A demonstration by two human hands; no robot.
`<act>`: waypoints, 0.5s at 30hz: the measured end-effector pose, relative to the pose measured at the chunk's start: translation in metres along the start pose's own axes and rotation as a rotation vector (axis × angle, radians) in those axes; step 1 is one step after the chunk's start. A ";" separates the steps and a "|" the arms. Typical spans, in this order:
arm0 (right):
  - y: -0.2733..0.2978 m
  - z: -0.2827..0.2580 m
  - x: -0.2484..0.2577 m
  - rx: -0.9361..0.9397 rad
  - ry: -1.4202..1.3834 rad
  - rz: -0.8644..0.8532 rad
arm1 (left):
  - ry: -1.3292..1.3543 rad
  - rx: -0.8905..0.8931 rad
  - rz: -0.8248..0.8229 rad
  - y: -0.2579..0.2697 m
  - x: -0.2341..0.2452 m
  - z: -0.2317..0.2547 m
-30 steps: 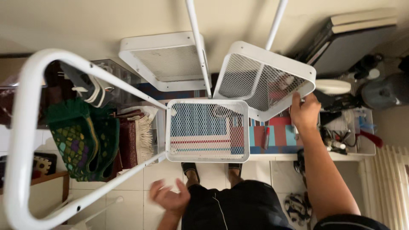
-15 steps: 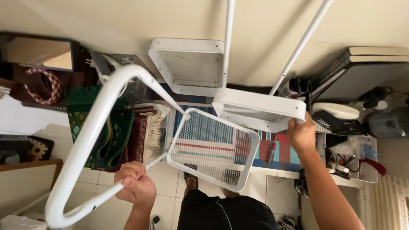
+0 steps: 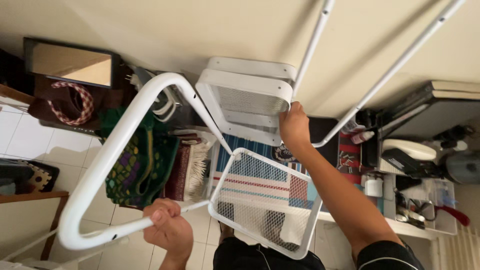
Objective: The person assembles a white metal shelving unit by connecting vertical poles to mesh shelves and securing them with a screwdriver. They handle multiple shelf sections and poles, aligning and fastening them together.
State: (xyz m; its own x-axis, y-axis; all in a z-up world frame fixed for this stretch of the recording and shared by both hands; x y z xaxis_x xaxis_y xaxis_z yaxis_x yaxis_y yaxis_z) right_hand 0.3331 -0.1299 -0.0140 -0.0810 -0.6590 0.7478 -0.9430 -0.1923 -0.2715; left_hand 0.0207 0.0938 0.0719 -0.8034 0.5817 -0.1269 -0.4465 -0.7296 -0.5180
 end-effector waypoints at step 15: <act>-0.022 0.010 -0.058 -0.360 0.085 -0.012 | -0.097 0.044 0.007 -0.023 -0.009 -0.009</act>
State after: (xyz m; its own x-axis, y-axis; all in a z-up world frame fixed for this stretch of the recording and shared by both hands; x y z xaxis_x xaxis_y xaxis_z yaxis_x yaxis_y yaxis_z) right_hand 0.3623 -0.0946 -0.0579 -0.0815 -0.5929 0.8012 -0.9960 0.0785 -0.0433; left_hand 0.0412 0.1086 0.0777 -0.8403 0.5401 -0.0467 -0.4556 -0.7503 -0.4790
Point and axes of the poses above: each hand's wrist, its own y-axis away from the middle knuckle, its own x-axis out of the back of the hand, z = x × y, the point moved 3 cm from there along -y, towards the middle knuckle
